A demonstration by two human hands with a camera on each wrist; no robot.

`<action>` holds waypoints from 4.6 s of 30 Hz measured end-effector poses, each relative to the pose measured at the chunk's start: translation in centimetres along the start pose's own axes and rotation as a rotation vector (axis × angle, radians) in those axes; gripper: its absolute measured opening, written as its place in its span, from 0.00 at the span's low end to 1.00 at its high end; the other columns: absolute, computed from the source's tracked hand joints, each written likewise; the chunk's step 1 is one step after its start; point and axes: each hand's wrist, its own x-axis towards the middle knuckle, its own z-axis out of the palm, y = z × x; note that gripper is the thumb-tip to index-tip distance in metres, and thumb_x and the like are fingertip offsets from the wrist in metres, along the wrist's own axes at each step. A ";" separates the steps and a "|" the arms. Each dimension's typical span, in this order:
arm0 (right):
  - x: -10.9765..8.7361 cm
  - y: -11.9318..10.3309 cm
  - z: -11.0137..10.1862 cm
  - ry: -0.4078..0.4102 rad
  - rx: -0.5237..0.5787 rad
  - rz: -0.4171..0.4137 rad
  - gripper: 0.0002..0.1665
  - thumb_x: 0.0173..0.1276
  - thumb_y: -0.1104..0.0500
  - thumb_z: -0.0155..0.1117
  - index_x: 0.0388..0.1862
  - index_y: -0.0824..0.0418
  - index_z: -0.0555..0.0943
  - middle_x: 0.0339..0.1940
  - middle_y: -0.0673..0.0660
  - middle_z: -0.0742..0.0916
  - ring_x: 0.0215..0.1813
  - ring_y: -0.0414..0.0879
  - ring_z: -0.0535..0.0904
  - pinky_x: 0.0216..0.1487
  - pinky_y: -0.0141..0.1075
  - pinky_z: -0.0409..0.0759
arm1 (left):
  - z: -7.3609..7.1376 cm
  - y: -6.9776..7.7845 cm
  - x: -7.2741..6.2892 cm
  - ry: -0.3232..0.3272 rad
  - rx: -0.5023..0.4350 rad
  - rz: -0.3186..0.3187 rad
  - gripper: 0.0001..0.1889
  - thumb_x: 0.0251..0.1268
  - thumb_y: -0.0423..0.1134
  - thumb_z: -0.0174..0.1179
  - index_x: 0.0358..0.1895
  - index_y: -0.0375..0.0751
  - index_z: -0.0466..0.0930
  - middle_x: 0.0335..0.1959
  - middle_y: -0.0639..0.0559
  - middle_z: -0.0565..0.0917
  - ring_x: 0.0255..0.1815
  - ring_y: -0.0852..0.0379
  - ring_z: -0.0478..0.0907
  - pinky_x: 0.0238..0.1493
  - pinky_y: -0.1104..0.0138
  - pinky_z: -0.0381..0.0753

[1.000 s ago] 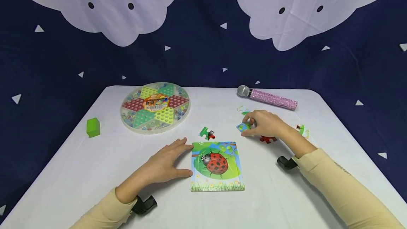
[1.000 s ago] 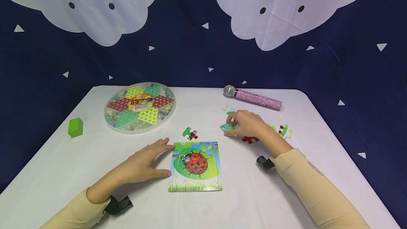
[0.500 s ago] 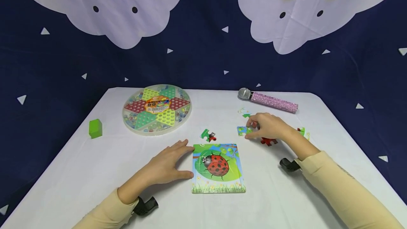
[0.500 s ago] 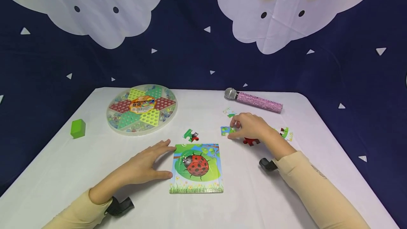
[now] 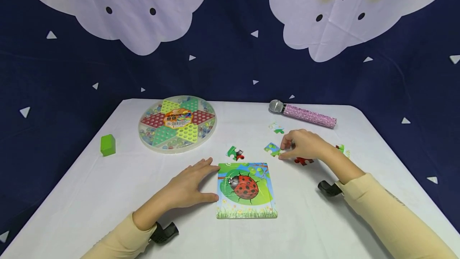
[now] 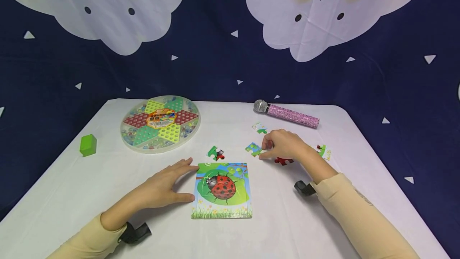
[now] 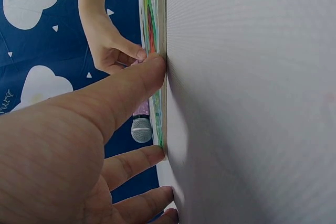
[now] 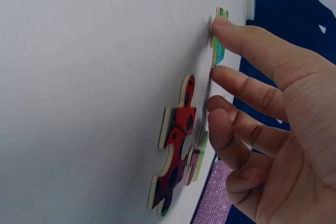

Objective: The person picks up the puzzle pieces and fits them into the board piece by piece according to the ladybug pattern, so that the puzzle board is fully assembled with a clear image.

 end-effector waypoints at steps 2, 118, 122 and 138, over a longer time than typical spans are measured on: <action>0.0 -0.1 0.0 -0.006 0.015 -0.005 0.15 0.61 0.39 0.83 0.36 0.44 0.89 0.36 0.45 0.88 0.38 0.42 0.78 0.42 0.39 0.77 | 0.0 0.0 0.0 -0.001 0.001 0.000 0.43 0.61 0.55 0.78 0.78 0.45 0.74 0.86 0.39 0.64 0.89 0.36 0.57 0.85 0.34 0.55; -0.9 -5.7 2.9 -0.116 0.191 -0.384 0.21 0.64 0.55 0.80 0.56 0.52 0.91 0.49 0.46 0.87 0.29 0.31 0.78 0.37 0.29 0.80 | -0.1 -0.1 0.1 -0.024 0.023 0.010 0.51 0.57 0.61 0.80 0.82 0.45 0.69 0.87 0.39 0.60 0.89 0.35 0.55 0.85 0.32 0.55; -0.9 -5.6 3.0 -0.118 0.191 -0.396 0.21 0.64 0.56 0.80 0.56 0.53 0.91 0.47 0.46 0.87 0.29 0.30 0.77 0.36 0.29 0.79 | -0.1 -0.1 0.1 -0.025 0.021 0.012 0.51 0.57 0.61 0.80 0.82 0.45 0.69 0.87 0.39 0.60 0.89 0.35 0.55 0.85 0.32 0.55; -0.6 -5.9 3.0 -0.120 0.188 -0.393 0.20 0.63 0.57 0.80 0.56 0.52 0.92 0.46 0.48 0.87 0.28 0.32 0.75 0.36 0.29 0.78 | -0.1 -0.2 0.1 -0.024 0.024 0.017 0.51 0.57 0.61 0.79 0.82 0.45 0.69 0.87 0.38 0.60 0.89 0.35 0.55 0.84 0.31 0.55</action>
